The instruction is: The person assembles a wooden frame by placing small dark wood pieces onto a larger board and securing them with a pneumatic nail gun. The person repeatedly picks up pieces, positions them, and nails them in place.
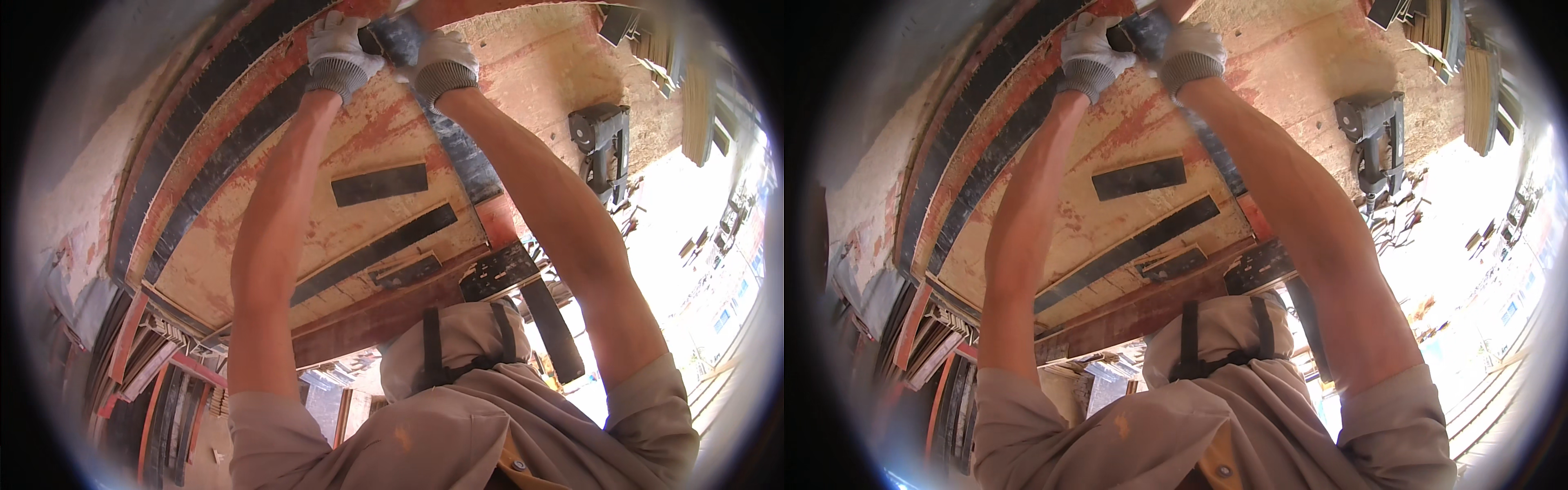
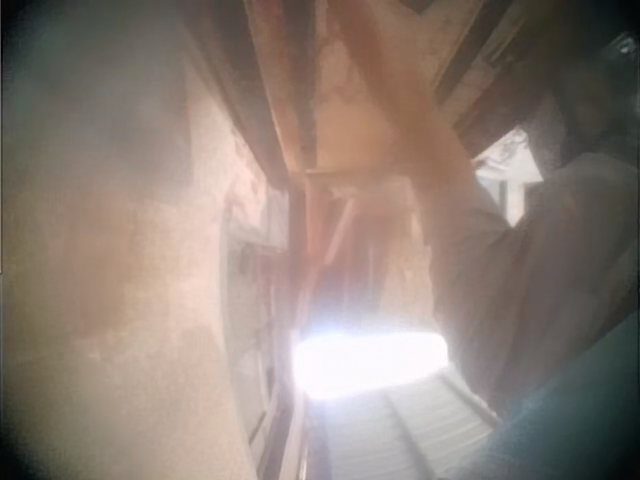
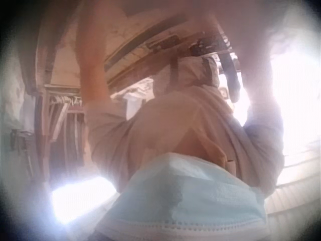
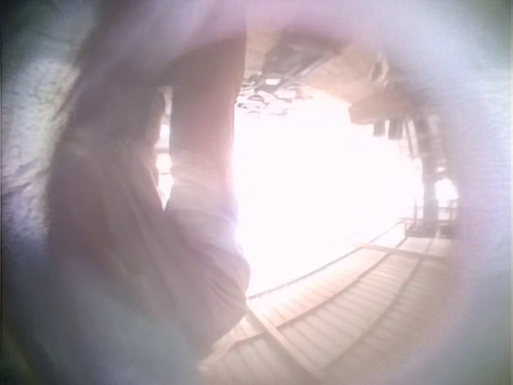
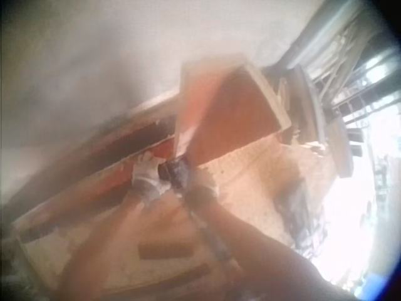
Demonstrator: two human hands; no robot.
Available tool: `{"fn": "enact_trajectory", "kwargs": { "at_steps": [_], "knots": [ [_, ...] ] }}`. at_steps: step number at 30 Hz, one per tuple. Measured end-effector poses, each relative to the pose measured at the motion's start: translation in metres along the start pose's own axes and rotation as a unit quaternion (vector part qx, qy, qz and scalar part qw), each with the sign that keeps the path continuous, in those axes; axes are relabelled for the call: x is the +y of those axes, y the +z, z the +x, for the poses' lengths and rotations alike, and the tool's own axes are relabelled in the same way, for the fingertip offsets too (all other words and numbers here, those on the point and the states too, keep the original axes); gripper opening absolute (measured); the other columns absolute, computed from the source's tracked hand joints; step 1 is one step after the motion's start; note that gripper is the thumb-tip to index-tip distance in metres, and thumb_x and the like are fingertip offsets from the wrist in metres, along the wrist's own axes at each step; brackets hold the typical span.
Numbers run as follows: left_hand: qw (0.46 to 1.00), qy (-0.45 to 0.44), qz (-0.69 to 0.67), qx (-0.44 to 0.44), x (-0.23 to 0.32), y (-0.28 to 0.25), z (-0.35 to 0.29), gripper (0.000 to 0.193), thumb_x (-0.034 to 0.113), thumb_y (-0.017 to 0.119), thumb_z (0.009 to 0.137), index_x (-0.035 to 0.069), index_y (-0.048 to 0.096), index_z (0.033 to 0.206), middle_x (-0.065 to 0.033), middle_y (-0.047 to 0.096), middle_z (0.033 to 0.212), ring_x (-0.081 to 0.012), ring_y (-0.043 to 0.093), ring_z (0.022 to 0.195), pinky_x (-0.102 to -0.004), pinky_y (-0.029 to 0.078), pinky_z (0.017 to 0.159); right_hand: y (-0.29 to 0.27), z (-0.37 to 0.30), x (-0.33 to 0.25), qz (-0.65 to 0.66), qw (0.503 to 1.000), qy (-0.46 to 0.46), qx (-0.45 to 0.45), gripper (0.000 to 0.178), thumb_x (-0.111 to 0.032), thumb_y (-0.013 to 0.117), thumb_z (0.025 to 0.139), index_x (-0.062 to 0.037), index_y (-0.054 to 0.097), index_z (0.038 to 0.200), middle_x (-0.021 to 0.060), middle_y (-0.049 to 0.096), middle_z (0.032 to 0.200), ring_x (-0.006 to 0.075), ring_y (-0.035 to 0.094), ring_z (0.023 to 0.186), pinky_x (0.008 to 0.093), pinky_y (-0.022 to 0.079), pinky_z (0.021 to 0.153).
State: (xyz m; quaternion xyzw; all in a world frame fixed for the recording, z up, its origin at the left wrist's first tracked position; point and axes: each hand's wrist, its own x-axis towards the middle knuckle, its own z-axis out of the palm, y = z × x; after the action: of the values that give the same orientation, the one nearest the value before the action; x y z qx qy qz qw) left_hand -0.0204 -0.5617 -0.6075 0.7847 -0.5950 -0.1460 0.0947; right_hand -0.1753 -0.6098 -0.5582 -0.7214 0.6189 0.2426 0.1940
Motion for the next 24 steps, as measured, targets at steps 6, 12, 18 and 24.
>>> {"fn": "enact_trajectory", "kwargs": {
  "at_steps": [6,12,18,24],
  "knots": [
    [0.983,0.088,-0.083,0.137,0.014,-0.011,-0.051,0.094,0.043,0.093,0.065,0.014,0.055,0.146,-0.0116,0.056,0.136,-0.0388,0.052,0.126,-0.0564,0.044,0.106,-0.007,-0.007,0.003,0.035,0.999,-0.018,0.009,0.096,-0.060,0.090,0.072,0.0049,0.058,0.135,0.0227,0.063,0.127,0.0355,0.068,0.117,0.0463,0.061,0.091],
    [0.977,0.181,-0.081,-0.084,0.049,-0.013,-0.218,0.093,0.041,0.082,0.082,0.012,0.040,0.161,-0.0175,0.055,0.135,-0.0427,0.052,0.124,-0.0576,0.040,0.107,-0.015,-0.009,0.007,0.044,0.998,-0.025,-0.039,0.092,-0.057,0.090,0.074,0.0020,0.058,0.137,0.0217,0.063,0.131,0.0358,0.067,0.121,0.0456,0.061,0.094],
    [0.967,0.122,-0.221,-0.043,0.055,-0.036,-0.210,0.077,0.014,0.084,0.077,0.013,0.056,0.149,-0.0122,0.061,0.116,-0.0307,0.062,0.105,-0.0461,0.049,0.096,-0.028,-0.013,0.000,0.044,0.998,0.007,-0.039,0.084,-0.051,0.091,0.076,0.0015,0.060,0.134,0.0204,0.062,0.133,0.0333,0.067,0.122,0.0448,0.061,0.095],
    [0.929,-0.104,-0.306,0.181,0.017,-0.072,-0.218,0.063,0.010,0.091,0.067,0.007,0.062,0.123,-0.0135,0.063,0.116,-0.0303,0.064,0.105,-0.0413,0.052,0.094,-0.027,-0.012,0.004,0.062,0.997,-0.002,-0.033,0.081,-0.048,0.092,0.075,0.0010,0.061,0.131,0.0212,0.061,0.133,0.0345,0.069,0.118,0.0452,0.060,0.095]
  ]
}}
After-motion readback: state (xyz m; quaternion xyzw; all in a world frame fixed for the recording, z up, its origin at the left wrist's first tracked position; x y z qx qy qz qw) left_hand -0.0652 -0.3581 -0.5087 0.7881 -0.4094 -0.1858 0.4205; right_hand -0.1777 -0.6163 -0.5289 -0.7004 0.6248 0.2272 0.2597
